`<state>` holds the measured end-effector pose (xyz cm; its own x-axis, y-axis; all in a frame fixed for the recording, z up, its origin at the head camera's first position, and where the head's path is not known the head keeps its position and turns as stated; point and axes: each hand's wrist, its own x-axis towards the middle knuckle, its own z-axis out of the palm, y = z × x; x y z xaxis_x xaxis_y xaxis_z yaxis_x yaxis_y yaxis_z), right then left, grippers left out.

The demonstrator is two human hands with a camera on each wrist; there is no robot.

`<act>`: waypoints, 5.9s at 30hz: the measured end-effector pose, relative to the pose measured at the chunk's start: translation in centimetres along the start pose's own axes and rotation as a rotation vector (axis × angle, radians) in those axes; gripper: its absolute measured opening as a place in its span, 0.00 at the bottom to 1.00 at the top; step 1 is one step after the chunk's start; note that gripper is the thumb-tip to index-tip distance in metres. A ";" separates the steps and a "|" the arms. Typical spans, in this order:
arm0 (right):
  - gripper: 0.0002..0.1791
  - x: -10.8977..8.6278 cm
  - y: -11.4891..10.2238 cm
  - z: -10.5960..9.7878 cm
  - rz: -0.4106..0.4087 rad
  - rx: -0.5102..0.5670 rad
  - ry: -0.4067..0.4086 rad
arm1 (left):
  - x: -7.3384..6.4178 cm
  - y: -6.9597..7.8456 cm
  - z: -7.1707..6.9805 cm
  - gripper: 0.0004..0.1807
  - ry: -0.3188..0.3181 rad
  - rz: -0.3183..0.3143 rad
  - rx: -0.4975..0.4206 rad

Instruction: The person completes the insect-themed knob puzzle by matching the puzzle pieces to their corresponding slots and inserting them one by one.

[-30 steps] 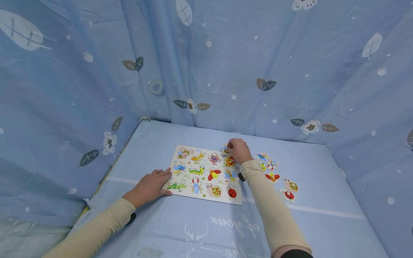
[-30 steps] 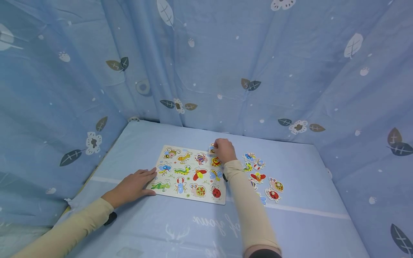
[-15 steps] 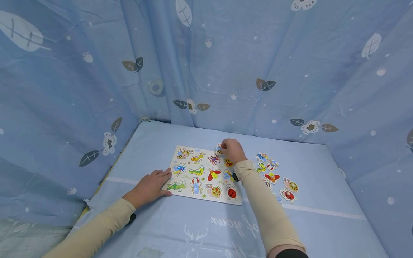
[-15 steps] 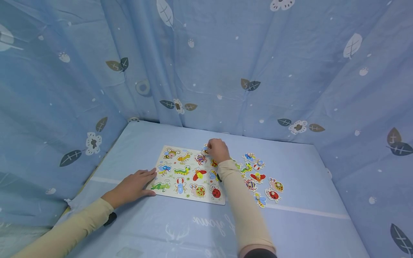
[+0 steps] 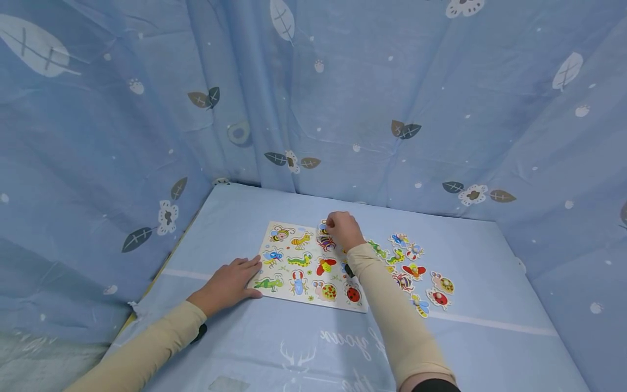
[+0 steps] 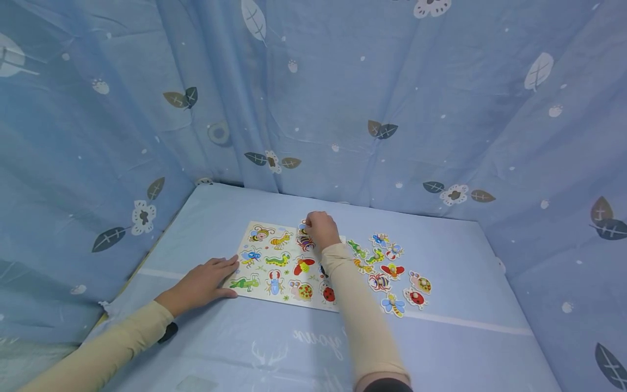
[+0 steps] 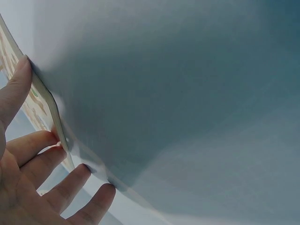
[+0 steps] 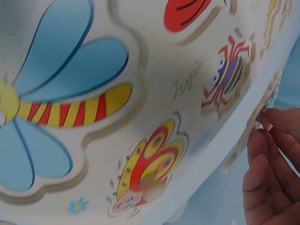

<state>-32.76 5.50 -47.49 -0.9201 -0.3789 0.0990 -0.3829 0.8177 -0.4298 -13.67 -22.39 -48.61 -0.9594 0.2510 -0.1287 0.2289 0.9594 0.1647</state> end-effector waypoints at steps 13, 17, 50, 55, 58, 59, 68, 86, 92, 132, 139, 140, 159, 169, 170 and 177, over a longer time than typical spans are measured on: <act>0.05 0.3 -1.6 1.3 -0.028 0.012 -0.026 | 0.0 0.0 0.0 0.45 -0.004 -0.004 -0.002; 0.05 0.4 -2.4 1.7 -0.043 0.027 -0.024 | 0.0 -0.1 0.0 0.45 -0.004 0.000 -0.001; 0.06 1.3 -6.6 4.6 -0.094 0.009 -0.103 | 0.1 -0.1 0.0 0.45 -0.011 0.008 0.028; 0.06 1.5 -7.0 5.2 -0.118 0.012 -0.097 | 0.0 -0.3 0.2 0.45 -0.006 0.005 0.028; 0.07 1.6 -7.5 5.3 -0.129 0.010 -0.096 | 0.0 -0.3 0.2 0.44 -0.005 0.006 0.025; 0.08 1.6 -7.6 5.4 -0.131 0.007 -0.097 | 0.0 -0.3 0.1 0.44 -0.006 0.006 0.022; 0.04 1.5 -8.8 5.5 -0.092 0.029 -0.125 | 0.1 -0.1 0.0 0.44 -0.016 0.012 0.017; 0.04 1.7 -9.3 6.1 -0.068 0.039 -0.140 | 0.4 0.2 0.6 0.44 -0.011 0.000 0.038; 0.05 2.1 -9.4 6.8 -0.093 0.012 -0.120 | 0.4 0.3 0.5 0.44 -0.011 -0.003 0.039; 0.09 1.3 -10.1 5.2 -0.135 0.021 -0.224 | 0.2 -0.2 0.2 0.44 -0.011 0.018 0.013; 0.12 0.4 -7.7 3.7 -0.158 0.067 -0.145 | 0.5 0.1 0.4 0.45 -0.021 0.017 0.000; 0.13 0.2 -7.1 3.3 -0.150 0.077 -0.125 | 0.5 0.0 0.4 0.45 -0.020 0.017 -0.004; 0.15 -4.2 5.5 -2.7 0.084 0.002 -0.036 | 0.2 -0.5 0.2 0.45 0.008 0.041 0.003; 0.16 -6.6 10.4 -4.9 0.179 -0.062 -0.035 | 0.1 -0.7 0.4 0.45 0.022 0.044 0.014; 0.16 -6.8 10.9 -5.0 0.193 -0.066 -0.035 | 0.1 -0.7 0.4 0.45 0.027 0.045 0.016; 0.15 -7.6 12.2 -5.2 0.255 -0.063 -0.049 | 0.2 -0.7 0.6 0.45 0.035 0.044 0.027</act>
<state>-30.89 20.56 -48.81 -0.9831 -0.1760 -0.0496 -0.1446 0.9143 -0.3783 -13.89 -22.95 -49.38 -0.9534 0.2887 -0.0871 0.2748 0.9508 0.1434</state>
